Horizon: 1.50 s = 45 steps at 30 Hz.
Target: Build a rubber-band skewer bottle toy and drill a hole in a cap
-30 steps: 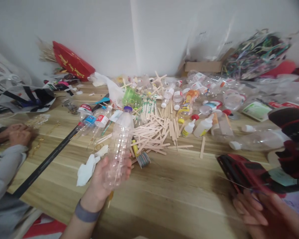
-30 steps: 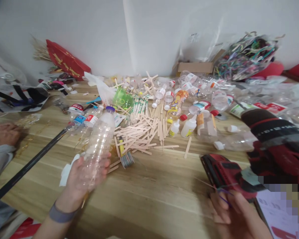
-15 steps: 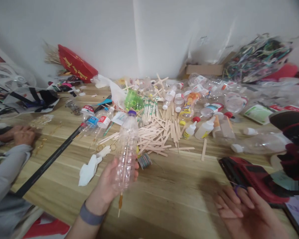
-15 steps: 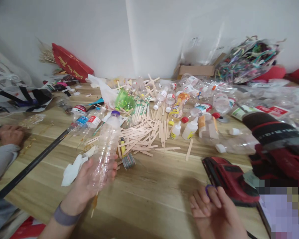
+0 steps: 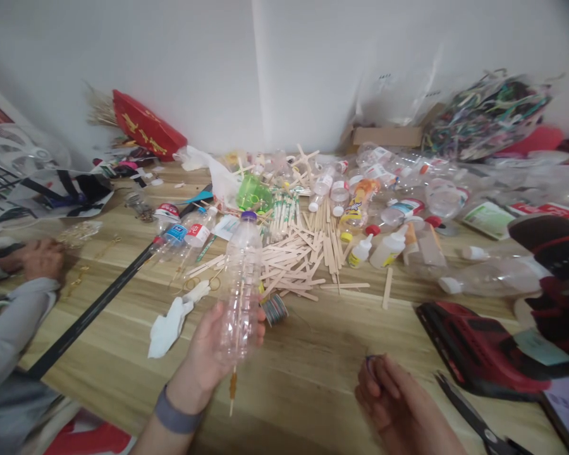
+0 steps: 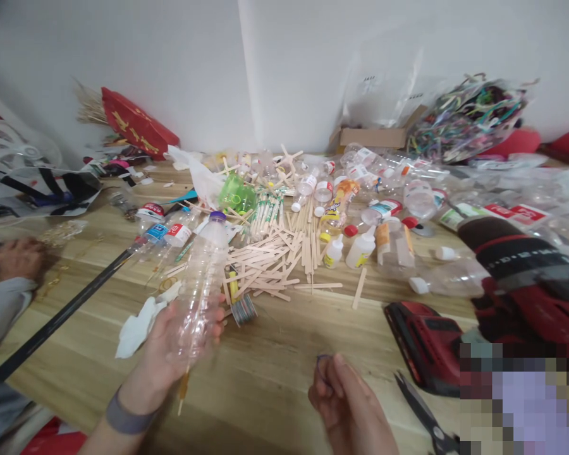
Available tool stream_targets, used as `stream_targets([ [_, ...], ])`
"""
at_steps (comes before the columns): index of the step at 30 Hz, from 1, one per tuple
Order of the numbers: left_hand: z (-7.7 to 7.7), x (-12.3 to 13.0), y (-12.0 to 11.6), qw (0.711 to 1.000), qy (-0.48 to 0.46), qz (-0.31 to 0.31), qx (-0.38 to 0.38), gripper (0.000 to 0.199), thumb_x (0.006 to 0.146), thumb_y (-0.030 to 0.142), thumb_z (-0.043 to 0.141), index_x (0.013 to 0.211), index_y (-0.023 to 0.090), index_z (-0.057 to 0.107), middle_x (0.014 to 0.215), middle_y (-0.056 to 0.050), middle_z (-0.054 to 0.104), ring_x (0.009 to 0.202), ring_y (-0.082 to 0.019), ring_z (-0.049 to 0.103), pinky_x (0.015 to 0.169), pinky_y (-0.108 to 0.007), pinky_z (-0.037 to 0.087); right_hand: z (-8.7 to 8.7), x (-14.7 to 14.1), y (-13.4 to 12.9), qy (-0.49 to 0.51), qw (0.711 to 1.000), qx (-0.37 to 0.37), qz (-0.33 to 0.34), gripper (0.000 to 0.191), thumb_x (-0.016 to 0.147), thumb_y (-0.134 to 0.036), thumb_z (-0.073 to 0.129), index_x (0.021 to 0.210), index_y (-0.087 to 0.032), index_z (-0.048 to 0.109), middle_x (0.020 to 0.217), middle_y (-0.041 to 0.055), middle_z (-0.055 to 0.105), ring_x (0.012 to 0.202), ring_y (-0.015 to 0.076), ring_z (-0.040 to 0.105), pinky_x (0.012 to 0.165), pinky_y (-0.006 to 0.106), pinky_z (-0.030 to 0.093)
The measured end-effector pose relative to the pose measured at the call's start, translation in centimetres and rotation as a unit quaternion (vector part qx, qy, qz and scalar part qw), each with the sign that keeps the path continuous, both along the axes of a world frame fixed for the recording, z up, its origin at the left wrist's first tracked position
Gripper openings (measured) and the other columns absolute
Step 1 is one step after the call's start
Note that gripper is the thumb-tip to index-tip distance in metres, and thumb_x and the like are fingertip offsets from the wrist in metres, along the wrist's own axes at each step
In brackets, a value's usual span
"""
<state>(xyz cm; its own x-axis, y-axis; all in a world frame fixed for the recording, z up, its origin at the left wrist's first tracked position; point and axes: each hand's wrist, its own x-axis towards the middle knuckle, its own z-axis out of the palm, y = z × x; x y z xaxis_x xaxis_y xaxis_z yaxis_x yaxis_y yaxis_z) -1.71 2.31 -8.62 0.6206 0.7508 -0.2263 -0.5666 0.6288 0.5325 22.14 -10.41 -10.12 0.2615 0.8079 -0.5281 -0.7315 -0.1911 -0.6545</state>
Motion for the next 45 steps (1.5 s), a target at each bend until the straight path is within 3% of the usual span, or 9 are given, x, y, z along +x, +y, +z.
stream_targets([
  [4, -0.1, -0.5, 0.1, 1.000, 0.012, 0.013, -0.001, 0.048, 0.074, 0.041, 0.076, 0.108, 0.007, 0.072, 0.094, -0.012, 0.078, 0.078, -0.021, 0.073, 0.072, -0.028, 0.059, -0.2, 0.6, -0.3, -0.014, 1.000, -0.020, 0.006, 0.035, 0.068, -0.047, 0.083, 0.064, -0.019, 0.062, 0.070, 0.0009, 0.053, 0.068, 0.0165, 0.050, 0.065, 0.027, 0.051],
  [7, -0.4, -1.1, 0.3, 1.000, 0.016, 0.011, -0.005, 0.044, 0.079, 0.039, 0.072, 0.108, 0.006, 0.072, 0.095, -0.012, 0.077, 0.079, -0.021, 0.073, 0.074, -0.029, 0.059, -0.1, 1.9, -0.5, -0.029, 0.999, -0.017, -0.007, 0.039, 0.067, -0.046, 0.084, 0.058, -0.019, 0.057, 0.066, 0.0001, 0.049, 0.066, 0.0160, 0.048, 0.063, 0.027, 0.051],
  [13, -1.0, -1.7, 0.5, 0.994, -0.067, -0.084, 0.001, 0.057, 0.076, 0.044, 0.073, 0.115, 0.004, 0.068, 0.097, -0.013, 0.076, 0.084, -0.020, 0.073, 0.075, -0.024, 0.057, 0.7, 5.3, -0.8, -0.051, 0.998, -0.014, -0.029, 0.049, 0.049, -0.044, 0.092, 0.052, -0.019, 0.050, 0.057, -0.0022, 0.043, 0.053, 0.0118, 0.037, 0.047, 0.026, 0.047],
  [18, -0.5, -1.3, -0.4, 0.985, -0.116, -0.127, 0.006, 0.062, 0.076, 0.048, 0.074, 0.119, 0.004, 0.065, 0.096, -0.012, 0.075, 0.083, -0.018, 0.071, 0.071, -0.020, 0.055, 0.7, 6.8, -1.1, -0.083, 0.995, -0.015, -0.045, 0.048, 0.057, -0.048, 0.088, 0.052, -0.020, 0.050, 0.057, -0.0015, 0.047, 0.050, 0.0118, 0.039, 0.046, 0.027, 0.047],
  [22, -0.4, -0.5, -0.9, 0.977, -0.117, -0.177, -0.008, 0.064, 0.075, 0.051, 0.073, 0.118, 0.004, 0.065, 0.094, -0.013, 0.075, 0.084, -0.019, 0.072, 0.070, -0.022, 0.056, 0.9, 5.4, -0.5, -0.107, 0.994, -0.016, -0.033, 0.038, 0.063, -0.049, 0.086, 0.061, -0.019, 0.062, 0.064, 0.0001, 0.054, 0.055, 0.0126, 0.046, 0.051, 0.025, 0.049],
  [28, -0.9, 0.3, -0.9, 0.980, -0.100, -0.171, -0.028, 0.062, 0.075, 0.053, 0.073, 0.116, 0.006, 0.065, 0.092, -0.012, 0.075, 0.080, -0.017, 0.072, 0.070, -0.021, 0.056, 1.9, 2.4, 0.6, -0.093, 0.995, 0.005, -0.030, 0.047, 0.055, -0.051, 0.089, 0.051, -0.017, 0.056, 0.066, 0.0021, 0.056, 0.063, 0.0153, 0.051, 0.056, 0.025, 0.049],
  [36, -1.0, 1.1, -1.5, 0.969, -0.127, -0.202, -0.059, 0.063, 0.074, 0.048, 0.076, 0.117, 0.004, 0.065, 0.095, -0.013, 0.075, 0.083, -0.019, 0.073, 0.073, -0.023, 0.057, 1.6, -0.2, 1.5, -0.101, 0.994, 0.022, 0.047, 0.042, 0.066, -0.053, 0.084, 0.058, -0.016, 0.064, 0.068, 0.0033, 0.061, 0.067, 0.0154, 0.053, 0.062, 0.024, 0.046],
  [40, -0.9, 0.6, -1.0, 0.977, -0.113, -0.179, -0.038, 0.063, 0.074, 0.051, 0.075, 0.116, 0.005, 0.065, 0.092, -0.011, 0.074, 0.081, -0.017, 0.072, 0.071, -0.021, 0.056, 1.6, 1.1, 1.0, -0.093, 0.994, 0.001, 0.058, 0.040, 0.061, -0.053, 0.086, 0.065, -0.016, 0.070, 0.064, 0.0032, 0.062, 0.057, 0.0136, 0.051, 0.053, 0.023, 0.043],
  [45, -0.3, -1.1, -0.2, 0.982, -0.114, -0.151, -0.009, 0.063, 0.077, 0.049, 0.072, 0.120, 0.003, 0.064, 0.096, -0.013, 0.074, 0.084, -0.017, 0.071, 0.073, -0.021, 0.055, 0.1, 5.5, -2.0, -0.093, 0.992, -0.054, 0.070, 0.048, 0.064, -0.052, 0.084, 0.052, -0.017, 0.053, 0.047, -0.0019, 0.047, 0.037, 0.0074, 0.035, 0.037, 0.021, 0.032],
])
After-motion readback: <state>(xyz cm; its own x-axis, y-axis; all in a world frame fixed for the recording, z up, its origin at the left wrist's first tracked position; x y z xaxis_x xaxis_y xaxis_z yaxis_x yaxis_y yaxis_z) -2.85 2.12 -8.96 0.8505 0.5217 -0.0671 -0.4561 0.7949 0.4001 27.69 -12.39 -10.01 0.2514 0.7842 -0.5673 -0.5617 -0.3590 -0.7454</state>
